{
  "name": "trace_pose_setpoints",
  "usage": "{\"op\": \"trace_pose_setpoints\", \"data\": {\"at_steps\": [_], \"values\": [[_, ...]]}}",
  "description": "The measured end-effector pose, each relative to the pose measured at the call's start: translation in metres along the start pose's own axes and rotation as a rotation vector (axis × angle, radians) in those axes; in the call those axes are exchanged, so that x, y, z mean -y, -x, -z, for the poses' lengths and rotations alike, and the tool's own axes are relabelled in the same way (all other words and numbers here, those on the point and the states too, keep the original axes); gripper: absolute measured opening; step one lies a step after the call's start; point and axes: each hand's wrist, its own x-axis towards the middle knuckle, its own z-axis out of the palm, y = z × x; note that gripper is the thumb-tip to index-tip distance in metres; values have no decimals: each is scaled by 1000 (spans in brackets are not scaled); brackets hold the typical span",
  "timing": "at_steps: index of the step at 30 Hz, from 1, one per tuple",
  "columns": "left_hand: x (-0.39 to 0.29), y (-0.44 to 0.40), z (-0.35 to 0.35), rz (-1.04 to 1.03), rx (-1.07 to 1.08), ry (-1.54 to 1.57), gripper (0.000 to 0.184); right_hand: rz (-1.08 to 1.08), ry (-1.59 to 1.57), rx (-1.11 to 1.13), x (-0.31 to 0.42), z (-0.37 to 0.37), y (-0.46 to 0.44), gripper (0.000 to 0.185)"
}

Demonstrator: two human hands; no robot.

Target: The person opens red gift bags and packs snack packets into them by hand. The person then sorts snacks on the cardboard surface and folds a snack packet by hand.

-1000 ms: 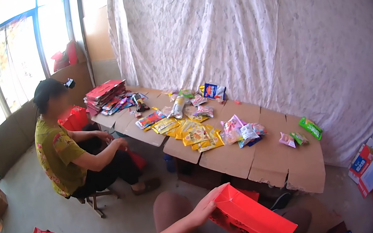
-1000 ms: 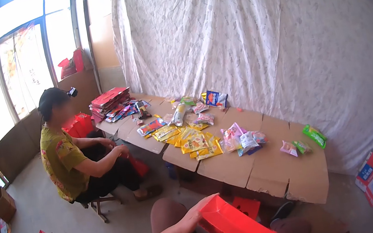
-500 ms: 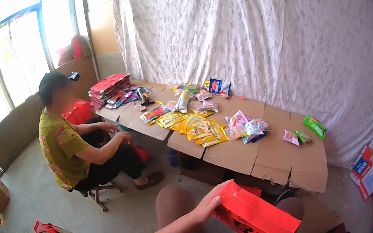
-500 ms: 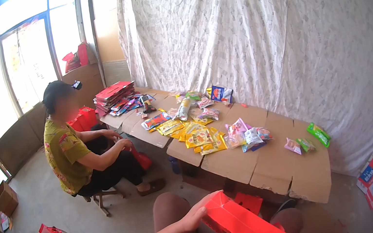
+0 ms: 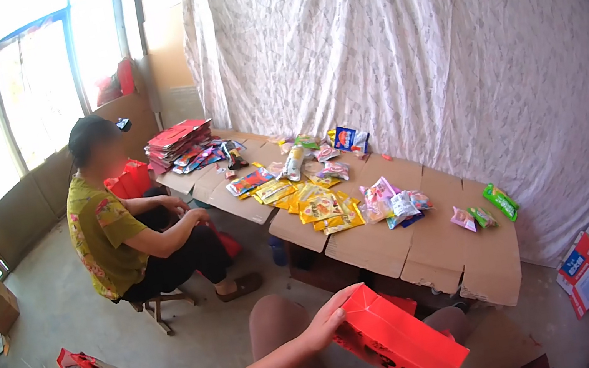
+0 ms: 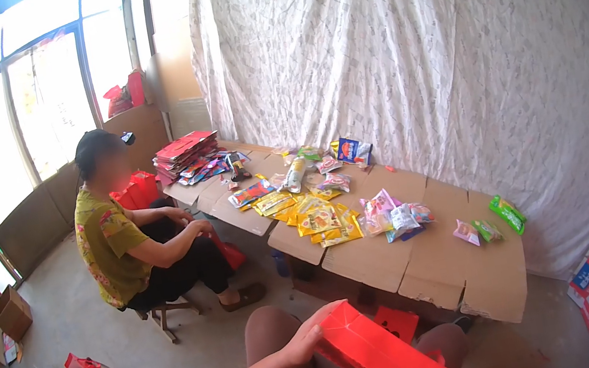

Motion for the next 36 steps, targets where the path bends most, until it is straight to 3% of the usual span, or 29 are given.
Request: {"op": "trace_pose_setpoints", "data": {"at_steps": [12, 14, 18, 20, 36], "values": [[6, 2, 6, -17, -45, -12, 72, 59, 76, 43, -7, -5, -32, 57], [9, 3, 4, 63, -30, 75, 83, 60, 93, 57, -10, -6, -37, 57], [10, 7, 9, 67, -57, 51, 84, 76, 123, 76, -13, -9, -45, 56], [10, 8, 13, 13, -79, 21, 68, 86, 144, 86, -11, -10, -49, 56], [7, 23, 36, -24, -323, 179, 62, 90, 356, 163, 0, -2, -42, 53]]}}
